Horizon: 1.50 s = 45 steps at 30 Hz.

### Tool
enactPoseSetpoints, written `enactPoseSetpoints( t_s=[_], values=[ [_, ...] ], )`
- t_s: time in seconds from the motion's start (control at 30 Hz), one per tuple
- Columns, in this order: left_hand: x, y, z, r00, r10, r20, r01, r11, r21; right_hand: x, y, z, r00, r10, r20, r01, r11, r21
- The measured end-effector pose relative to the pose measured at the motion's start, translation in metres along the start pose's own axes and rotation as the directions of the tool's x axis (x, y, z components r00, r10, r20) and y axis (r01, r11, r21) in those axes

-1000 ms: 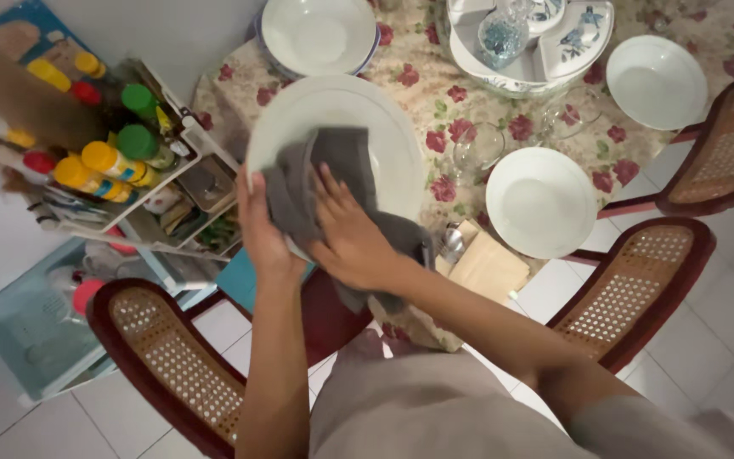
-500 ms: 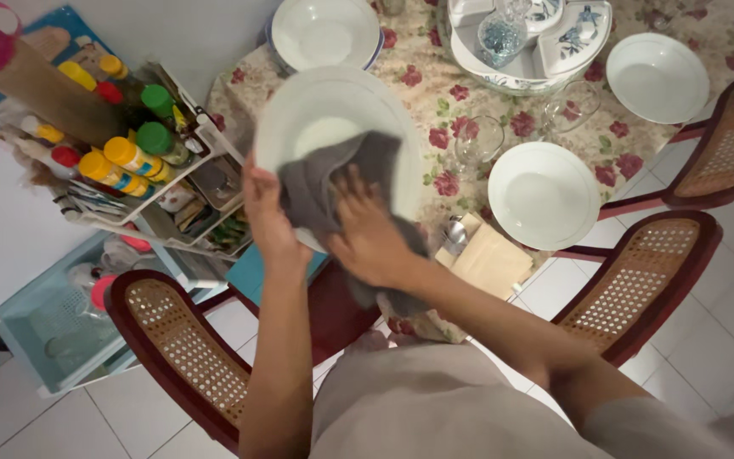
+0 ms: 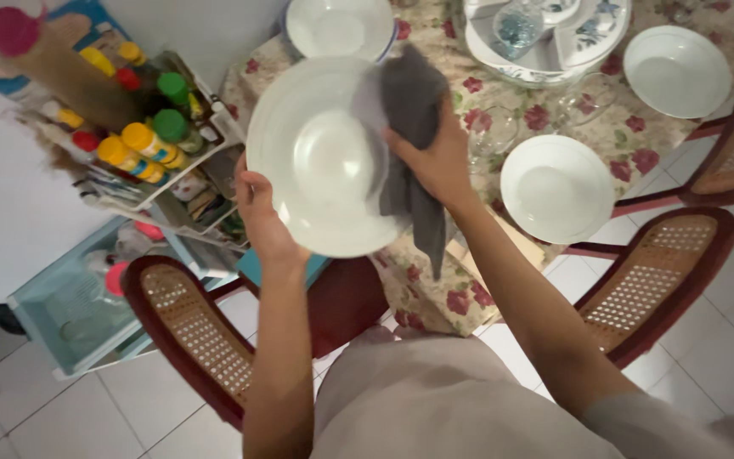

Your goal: The person wipes several white plates with a gray cloth, then places them on a dining table. They arrange cutlery wrapped in napkins beside each plate and adjust a chair. The table is covered with a floral tablecloth and already has glasses and other dishes.

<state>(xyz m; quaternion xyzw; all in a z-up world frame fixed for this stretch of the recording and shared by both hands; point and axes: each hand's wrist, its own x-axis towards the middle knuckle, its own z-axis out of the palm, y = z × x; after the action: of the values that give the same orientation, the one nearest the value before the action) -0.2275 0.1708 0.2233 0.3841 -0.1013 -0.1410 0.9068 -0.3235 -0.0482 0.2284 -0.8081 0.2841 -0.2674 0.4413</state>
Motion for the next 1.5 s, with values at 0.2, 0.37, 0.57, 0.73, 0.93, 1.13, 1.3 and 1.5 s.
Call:
enactPoseSetpoints(
  t_s=[0.2, 0.37, 0.57, 0.73, 0.93, 1.13, 1.3, 1.5],
  values=[
    [-0.040, -0.025, 0.001, 0.993, 0.097, -0.071, -0.095, 0.995, 0.034, -0.020, 0.052, 0.028, 0.970, -0.105, -0.220, 0.162, 0.952, 0.259],
    [-0.002, 0.023, -0.032, 0.954, -0.296, -0.037, 0.281, 0.851, 0.444, 0.003, 0.047, -0.002, 0.990, -0.137, 0.019, 0.129, 0.964, 0.233],
    [0.091, 0.036, -0.020, 0.760, -0.639, 0.117, 0.274, 0.479, 0.834, 0.019, 0.005, -0.006, 0.908, -0.336, 0.250, 0.330, 0.942, 0.068],
    [0.092, 0.021, -0.019, 0.871, -0.460, 0.172, 0.128, 0.551, 0.825, 0.031, 0.007, -0.009, 0.946, -0.315, 0.080, 0.297, 0.937, 0.182],
    [0.073, -0.014, -0.017, 0.938, -0.251, -0.239, 0.331, 0.854, 0.402, 0.009, 0.017, 0.019, 0.976, -0.054, -0.211, 0.119, 0.943, 0.311],
    [0.022, -0.080, -0.012, 0.963, 0.064, -0.261, -0.056, 0.998, 0.038, 0.014, 0.041, 0.042, 0.974, 0.043, -0.224, 0.057, 0.905, 0.422],
    [0.045, -0.048, -0.041, 0.989, 0.111, -0.100, 0.004, 0.649, 0.761, 0.034, 0.065, 0.013, 0.977, -0.156, -0.144, 0.185, 0.960, 0.212],
    [0.092, -0.012, -0.052, 0.959, -0.270, 0.087, 0.064, 0.506, 0.860, 0.040, 0.060, 0.004, 0.974, -0.200, 0.109, 0.181, 0.970, 0.161]
  ],
)
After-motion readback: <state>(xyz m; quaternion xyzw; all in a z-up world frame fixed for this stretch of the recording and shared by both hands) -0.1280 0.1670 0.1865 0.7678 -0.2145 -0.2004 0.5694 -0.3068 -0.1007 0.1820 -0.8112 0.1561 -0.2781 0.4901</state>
